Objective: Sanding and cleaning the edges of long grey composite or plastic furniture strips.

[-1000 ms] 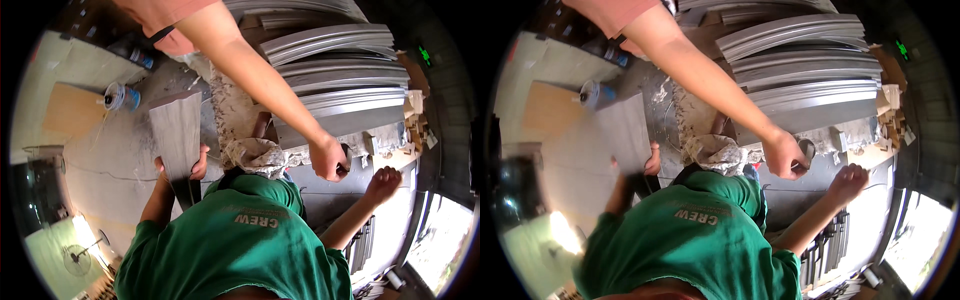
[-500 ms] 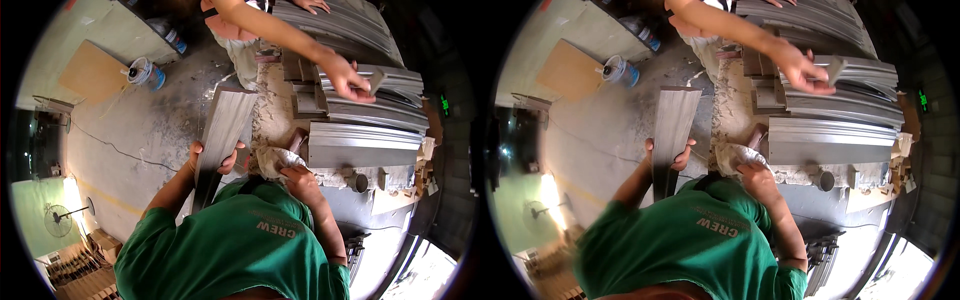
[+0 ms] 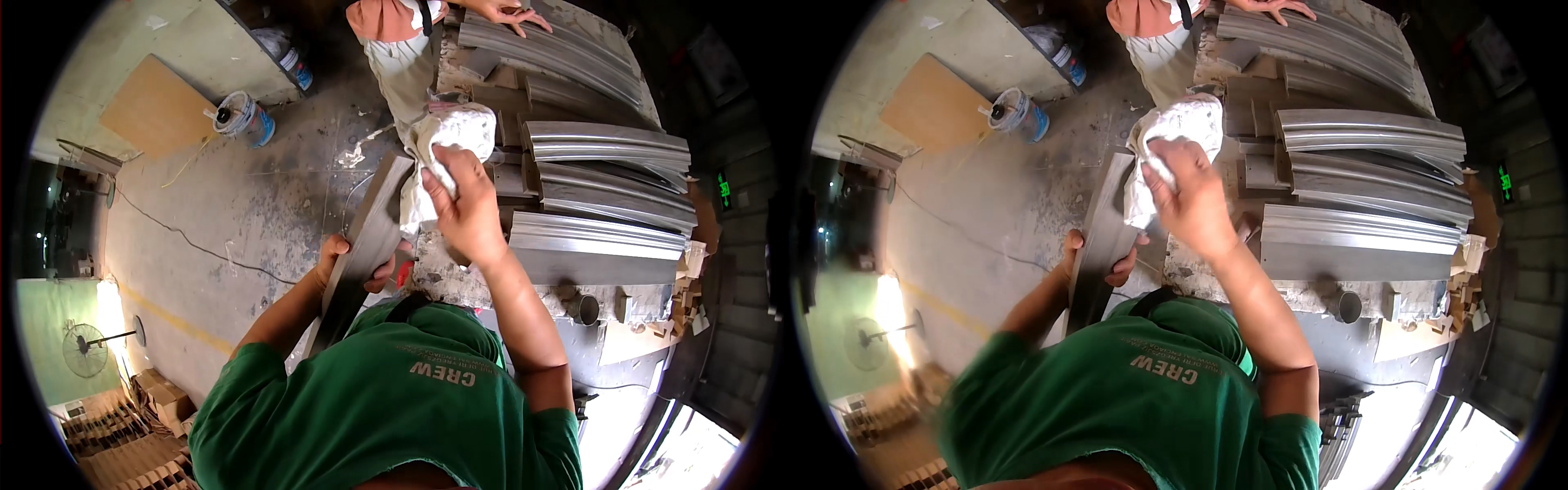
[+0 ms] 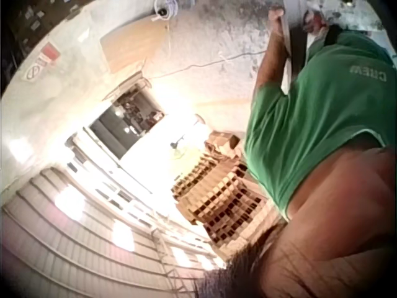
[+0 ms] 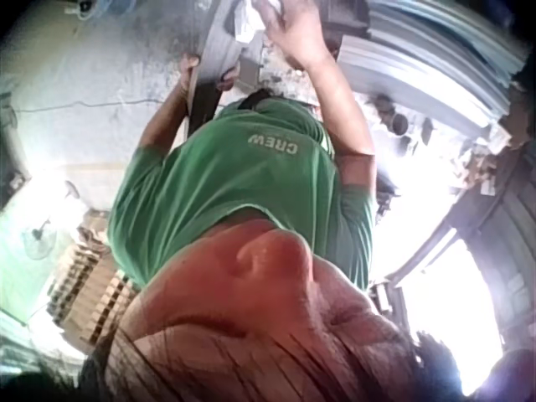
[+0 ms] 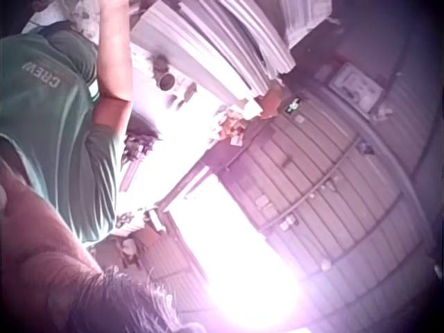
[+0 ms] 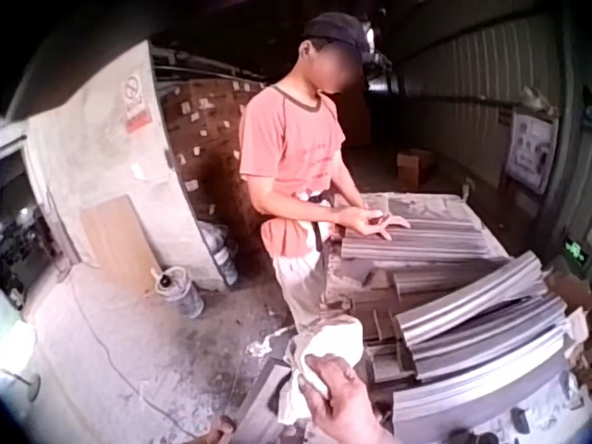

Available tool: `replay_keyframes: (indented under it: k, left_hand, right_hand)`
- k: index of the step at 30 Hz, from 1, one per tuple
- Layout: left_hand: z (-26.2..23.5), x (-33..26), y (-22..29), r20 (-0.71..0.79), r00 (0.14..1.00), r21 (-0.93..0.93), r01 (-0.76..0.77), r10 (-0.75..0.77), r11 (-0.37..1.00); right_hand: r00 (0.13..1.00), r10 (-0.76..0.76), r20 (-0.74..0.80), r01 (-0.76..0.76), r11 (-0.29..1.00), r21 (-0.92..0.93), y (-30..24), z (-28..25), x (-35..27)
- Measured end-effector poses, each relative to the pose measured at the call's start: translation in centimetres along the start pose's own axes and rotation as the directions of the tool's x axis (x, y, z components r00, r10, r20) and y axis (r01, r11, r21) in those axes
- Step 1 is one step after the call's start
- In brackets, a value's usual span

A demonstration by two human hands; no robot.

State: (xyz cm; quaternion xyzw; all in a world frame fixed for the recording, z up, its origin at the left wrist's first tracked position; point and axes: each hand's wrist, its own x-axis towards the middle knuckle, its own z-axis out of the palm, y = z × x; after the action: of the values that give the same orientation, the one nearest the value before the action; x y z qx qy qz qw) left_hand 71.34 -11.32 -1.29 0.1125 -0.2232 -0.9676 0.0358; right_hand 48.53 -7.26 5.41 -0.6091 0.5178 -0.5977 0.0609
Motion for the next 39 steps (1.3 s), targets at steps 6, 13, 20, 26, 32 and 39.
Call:
replay_keyframes:
  k: [6,13,20,26,32,39]
  left_hand:
    - [1.4,-0.9,3.5,-0.137,0.948,0.294,-0.237,0.286,0.926]
    - [3.5,-7.8,23.4,0.273,0.633,0.384,-0.762,0.724,0.522]
    - [5.6,-16.4,31.6,0.383,0.254,0.232,-0.957,0.888,0.173]
    - [1.3,-13.2,30.7,0.250,0.175,-0.033,-0.981,0.952,0.189]
    - [-2.9,-9.6,26.0,0.102,0.233,0.212,-0.955,0.967,0.208]
    - [1.4,0.8,12.9,-0.182,0.232,0.262,-0.925,0.956,0.274]
  right_hand:
    - [0.697,0.686,0.209,-0.419,0.154,0.895,5.4,-0.9,-2.5]
    - [0.517,0.571,0.637,-0.742,-0.071,0.666,5.9,-1.4,-8.2]
    - [0.334,0.550,0.766,-0.728,-0.366,0.580,5.8,-0.2,-8.6]
    - [0.532,0.565,0.631,-0.525,-0.364,0.769,2.2,-2.5,-6.3]
    - [0.672,0.547,0.499,-0.539,-0.100,0.836,-1.6,-4.5,-5.8]
    - [0.700,0.638,0.321,-0.468,0.070,0.881,-1.3,-7.3,-6.4]
